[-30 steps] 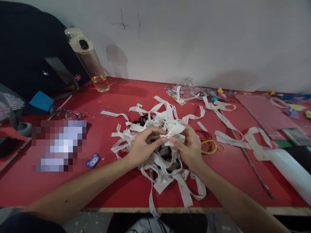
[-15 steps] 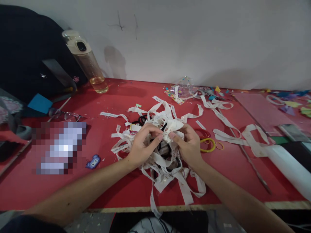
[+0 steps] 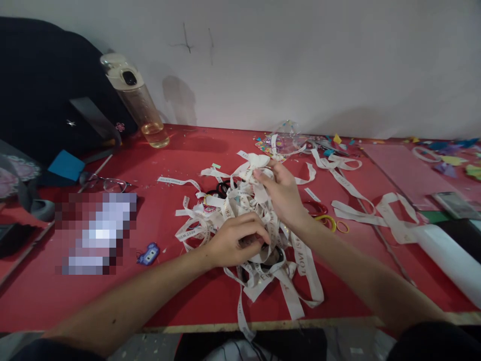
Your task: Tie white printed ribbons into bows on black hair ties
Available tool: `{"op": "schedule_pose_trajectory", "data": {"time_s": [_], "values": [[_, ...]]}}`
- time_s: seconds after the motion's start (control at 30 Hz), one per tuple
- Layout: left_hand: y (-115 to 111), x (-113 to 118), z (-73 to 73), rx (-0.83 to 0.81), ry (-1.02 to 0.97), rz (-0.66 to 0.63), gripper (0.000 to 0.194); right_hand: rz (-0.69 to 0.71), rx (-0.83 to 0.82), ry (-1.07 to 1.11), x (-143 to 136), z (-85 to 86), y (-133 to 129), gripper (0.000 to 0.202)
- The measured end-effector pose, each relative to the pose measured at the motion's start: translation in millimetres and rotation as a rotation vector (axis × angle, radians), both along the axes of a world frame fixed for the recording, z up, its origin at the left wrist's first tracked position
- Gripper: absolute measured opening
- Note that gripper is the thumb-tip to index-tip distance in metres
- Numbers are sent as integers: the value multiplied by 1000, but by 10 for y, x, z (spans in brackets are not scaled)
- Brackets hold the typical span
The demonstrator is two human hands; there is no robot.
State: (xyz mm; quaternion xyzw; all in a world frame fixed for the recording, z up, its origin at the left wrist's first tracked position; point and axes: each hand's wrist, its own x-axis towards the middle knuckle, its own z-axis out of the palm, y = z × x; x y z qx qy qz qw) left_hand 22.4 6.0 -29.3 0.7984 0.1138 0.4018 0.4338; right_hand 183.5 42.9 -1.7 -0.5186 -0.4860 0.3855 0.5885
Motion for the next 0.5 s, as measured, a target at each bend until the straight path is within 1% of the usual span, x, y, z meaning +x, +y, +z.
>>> {"op": "schedule_pose_trajectory", "data": {"time_s": [0.1, 0.17, 0.3, 0.4, 0.47, 0.5], "values": [[2, 1, -4, -14, 5, -7, 20, -13, 15, 64, -76, -21, 271, 22], [3, -2, -1, -21, -2, -15, 21, -16, -24, 91, -118, -49, 442, 18], [0, -10, 1, -29, 4, -27, 22, 42, -126, 133, -180, -116, 759, 19], [-1, -14, -7, -40, 22, -26, 22, 42, -135, 137, -220, -152, 1021, 13], [0, -15, -13, -34, 26, -31, 21, 43, -112, 140, -251, -160, 1217, 7], [1, -16, -15, -28, 26, -33, 21, 31, -99, 141, -269, -163, 1317, 9]]}}
